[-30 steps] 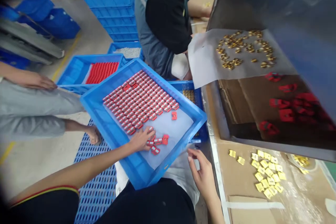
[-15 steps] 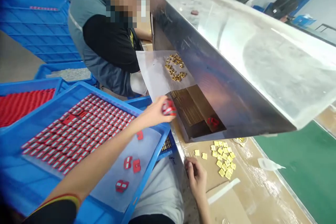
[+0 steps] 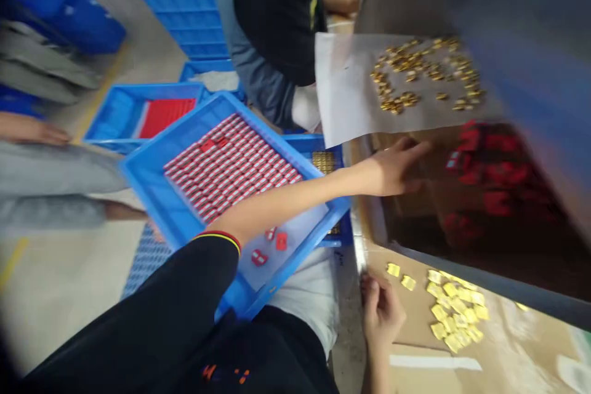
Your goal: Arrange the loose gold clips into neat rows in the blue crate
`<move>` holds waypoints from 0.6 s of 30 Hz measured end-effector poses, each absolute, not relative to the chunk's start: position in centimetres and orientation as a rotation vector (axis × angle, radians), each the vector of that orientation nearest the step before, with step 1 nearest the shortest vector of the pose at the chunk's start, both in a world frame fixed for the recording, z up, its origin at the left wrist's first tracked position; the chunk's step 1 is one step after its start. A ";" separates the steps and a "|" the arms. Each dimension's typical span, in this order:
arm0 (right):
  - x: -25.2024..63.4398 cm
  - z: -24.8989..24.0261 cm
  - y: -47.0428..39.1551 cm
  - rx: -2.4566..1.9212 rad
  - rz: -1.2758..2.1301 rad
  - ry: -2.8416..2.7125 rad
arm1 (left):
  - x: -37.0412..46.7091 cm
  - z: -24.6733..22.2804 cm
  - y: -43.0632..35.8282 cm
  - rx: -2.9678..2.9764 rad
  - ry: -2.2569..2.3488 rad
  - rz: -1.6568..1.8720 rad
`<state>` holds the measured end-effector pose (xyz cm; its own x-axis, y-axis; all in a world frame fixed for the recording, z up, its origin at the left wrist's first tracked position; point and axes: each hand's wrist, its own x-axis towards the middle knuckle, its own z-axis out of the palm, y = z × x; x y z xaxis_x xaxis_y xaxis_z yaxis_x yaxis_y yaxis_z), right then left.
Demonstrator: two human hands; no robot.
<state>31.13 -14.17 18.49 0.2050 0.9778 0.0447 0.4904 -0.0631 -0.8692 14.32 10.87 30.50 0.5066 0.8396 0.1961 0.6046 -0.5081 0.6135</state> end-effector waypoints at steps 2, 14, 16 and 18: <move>31.0 18.3 -14.1 -1.677 0.755 -1.378 | 7.1 28.3 6.1 2.248 1.231 0.614; 29.3 20.0 -13.8 -1.694 0.680 -1.416 | -12.8 16.7 -10.0 1.538 2.288 -0.108; 29.0 20.1 -13.9 -1.703 0.684 -1.400 | -11.7 16.2 -8.2 1.509 2.337 -0.083; 29.0 20.0 -14.1 -1.707 0.687 -1.397 | -10.7 15.8 -6.3 1.462 2.350 -0.100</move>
